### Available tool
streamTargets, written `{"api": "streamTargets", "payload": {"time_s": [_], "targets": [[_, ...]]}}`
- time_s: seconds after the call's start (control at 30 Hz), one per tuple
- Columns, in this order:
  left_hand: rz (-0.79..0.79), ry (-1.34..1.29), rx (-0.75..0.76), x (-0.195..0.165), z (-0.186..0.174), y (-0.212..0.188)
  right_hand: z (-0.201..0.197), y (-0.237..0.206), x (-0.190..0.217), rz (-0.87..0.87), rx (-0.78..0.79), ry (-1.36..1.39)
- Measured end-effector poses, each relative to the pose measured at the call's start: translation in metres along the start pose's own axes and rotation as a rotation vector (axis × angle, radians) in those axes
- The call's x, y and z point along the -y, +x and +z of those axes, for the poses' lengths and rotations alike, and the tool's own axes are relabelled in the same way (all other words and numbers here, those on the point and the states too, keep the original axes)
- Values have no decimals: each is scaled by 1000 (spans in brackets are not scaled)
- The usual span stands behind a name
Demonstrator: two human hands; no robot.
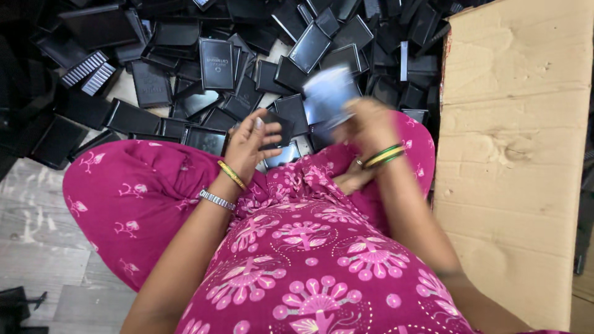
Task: The person sits cross-legged on the floor and repeatedly picks up small black plastic cases from a large pile. They open each case, inspect the interior, and place it back into the pile. The task continues throughout the clip with no visible final destination for the sorted items.
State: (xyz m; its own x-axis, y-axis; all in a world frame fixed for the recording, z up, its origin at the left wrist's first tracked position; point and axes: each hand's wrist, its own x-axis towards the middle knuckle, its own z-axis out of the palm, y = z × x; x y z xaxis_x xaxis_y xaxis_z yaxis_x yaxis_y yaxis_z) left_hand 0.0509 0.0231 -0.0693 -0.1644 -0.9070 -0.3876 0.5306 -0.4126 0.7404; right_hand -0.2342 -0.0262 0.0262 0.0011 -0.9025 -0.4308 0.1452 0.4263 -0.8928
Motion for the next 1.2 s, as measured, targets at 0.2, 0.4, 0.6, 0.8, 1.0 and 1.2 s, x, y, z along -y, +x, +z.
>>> {"api": "streamTargets", "payload": {"time_s": [0.2,0.4,0.6,0.8,1.0,1.2], "targets": [[56,-55,-125,-18,-11,0,-107,-11,116,-897,-709,310],[22,-65,-94,-5,-7,10,-27,43,59,-630,-282,-202],[22,-112,-135,2,-18,13,92,75,-14,-14,14,-1423],[26,-120,-129,8,-21,20,114,59,-37,-228,-55,-1208],[170,164,-144,10,-10,29,136,29,-39,-378,393,-665],[46,-290,-140,-8,-15,34,160,110,-9,-398,504,-552]]}}
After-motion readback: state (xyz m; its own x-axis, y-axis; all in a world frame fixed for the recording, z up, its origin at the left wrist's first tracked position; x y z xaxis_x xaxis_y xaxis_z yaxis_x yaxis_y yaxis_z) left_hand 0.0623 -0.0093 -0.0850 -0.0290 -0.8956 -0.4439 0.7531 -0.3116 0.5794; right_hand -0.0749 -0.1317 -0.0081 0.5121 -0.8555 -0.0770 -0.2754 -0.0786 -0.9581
